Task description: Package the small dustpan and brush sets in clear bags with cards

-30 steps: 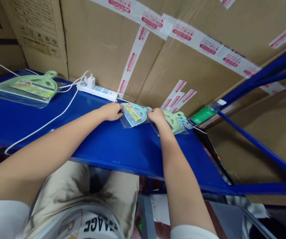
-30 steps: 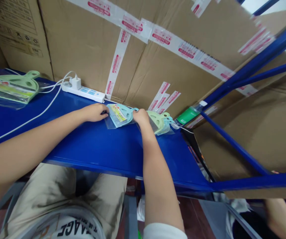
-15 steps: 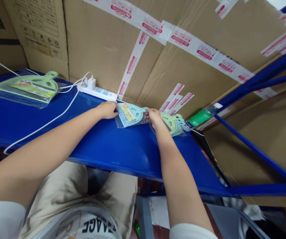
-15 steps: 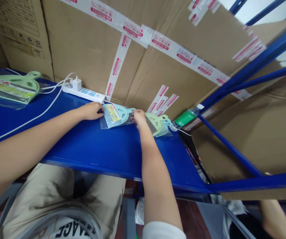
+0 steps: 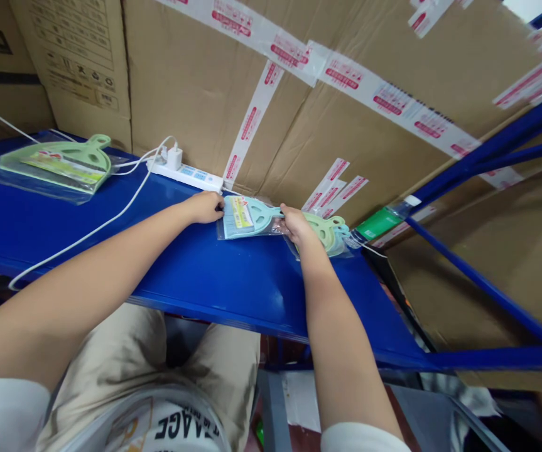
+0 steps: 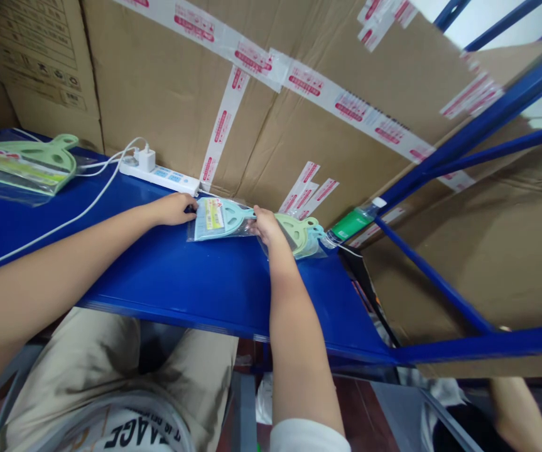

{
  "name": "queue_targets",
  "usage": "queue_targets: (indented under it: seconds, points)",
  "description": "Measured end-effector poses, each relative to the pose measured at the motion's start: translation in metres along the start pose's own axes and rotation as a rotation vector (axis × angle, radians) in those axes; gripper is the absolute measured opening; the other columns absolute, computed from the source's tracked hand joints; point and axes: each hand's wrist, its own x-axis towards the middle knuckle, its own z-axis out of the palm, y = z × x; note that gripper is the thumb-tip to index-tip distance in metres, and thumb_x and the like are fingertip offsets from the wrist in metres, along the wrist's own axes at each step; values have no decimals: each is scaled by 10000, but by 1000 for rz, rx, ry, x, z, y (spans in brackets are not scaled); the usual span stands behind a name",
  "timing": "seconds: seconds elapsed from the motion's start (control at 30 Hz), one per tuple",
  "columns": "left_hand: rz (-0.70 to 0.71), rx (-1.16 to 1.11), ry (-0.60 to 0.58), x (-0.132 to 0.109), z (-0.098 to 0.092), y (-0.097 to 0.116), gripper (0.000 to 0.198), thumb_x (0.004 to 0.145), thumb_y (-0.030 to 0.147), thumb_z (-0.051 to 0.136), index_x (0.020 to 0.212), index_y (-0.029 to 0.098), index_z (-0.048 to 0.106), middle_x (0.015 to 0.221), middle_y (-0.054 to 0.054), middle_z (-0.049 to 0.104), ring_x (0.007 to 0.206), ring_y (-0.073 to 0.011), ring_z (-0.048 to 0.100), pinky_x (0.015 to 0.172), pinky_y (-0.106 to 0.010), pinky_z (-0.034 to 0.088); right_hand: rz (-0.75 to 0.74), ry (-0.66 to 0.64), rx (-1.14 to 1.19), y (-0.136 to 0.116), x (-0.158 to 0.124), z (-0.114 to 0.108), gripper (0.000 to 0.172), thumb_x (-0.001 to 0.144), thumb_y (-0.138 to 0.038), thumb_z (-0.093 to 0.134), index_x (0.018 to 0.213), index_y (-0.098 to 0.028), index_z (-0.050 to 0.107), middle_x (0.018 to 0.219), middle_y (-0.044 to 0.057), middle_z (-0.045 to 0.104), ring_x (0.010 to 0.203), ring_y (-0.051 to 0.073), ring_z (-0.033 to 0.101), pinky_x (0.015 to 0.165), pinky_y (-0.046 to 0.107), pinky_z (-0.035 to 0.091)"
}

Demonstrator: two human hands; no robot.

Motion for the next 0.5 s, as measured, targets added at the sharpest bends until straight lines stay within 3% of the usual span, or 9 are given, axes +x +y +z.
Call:
queue_targets:
  seconds: [0.13, 0.23, 0.4, 0.5]
  points:
    - [-125, -160, 139, 1, -5, 2, 377, 963, 201, 486, 1128, 167, 822, 1202, -141, 840, 1138, -277, 772, 1005, -339, 560, 33, 67, 43, -8, -5, -1, 395, 1149, -207, 423, 757, -228, 466, 461, -75, 466, 366, 84, 436, 375, 141, 329]
    - [-200, -390, 207, 3, -8, 2, 375, 999, 248, 450, 1027, 160, 813, 1139, -146, 851, 1005, -262, 780, 925, -351, 584, -15, 101, 91, -12, -5, -4, 403, 1155, -214, 403, 755, -230, 449, 467, -77, 473, 354, 75, 404, 362, 135, 273]
    - [-278, -745, 179, 0, -11, 8, 314, 1037, 381, 531, 1080, 156, 746, 1164, -175, 835, 621, -161, 624, 633, -322, 501, -80, 109, 146, -10, 1, -4, 388, 1162, -223, 383, 779, -238, 444, 471, -94, 473, 347, 68, 396, 357, 127, 248]
    - [-291, -842, 154, -2, -11, 11, 326, 1045, 432, 550, 1102, 162, 723, 1235, -193, 809, 531, -111, 469, 563, -323, 417, -119, 89, 160, -7, 6, -3, 373, 1156, -250, 415, 784, -241, 445, 492, -90, 482, 367, 78, 431, 363, 145, 264]
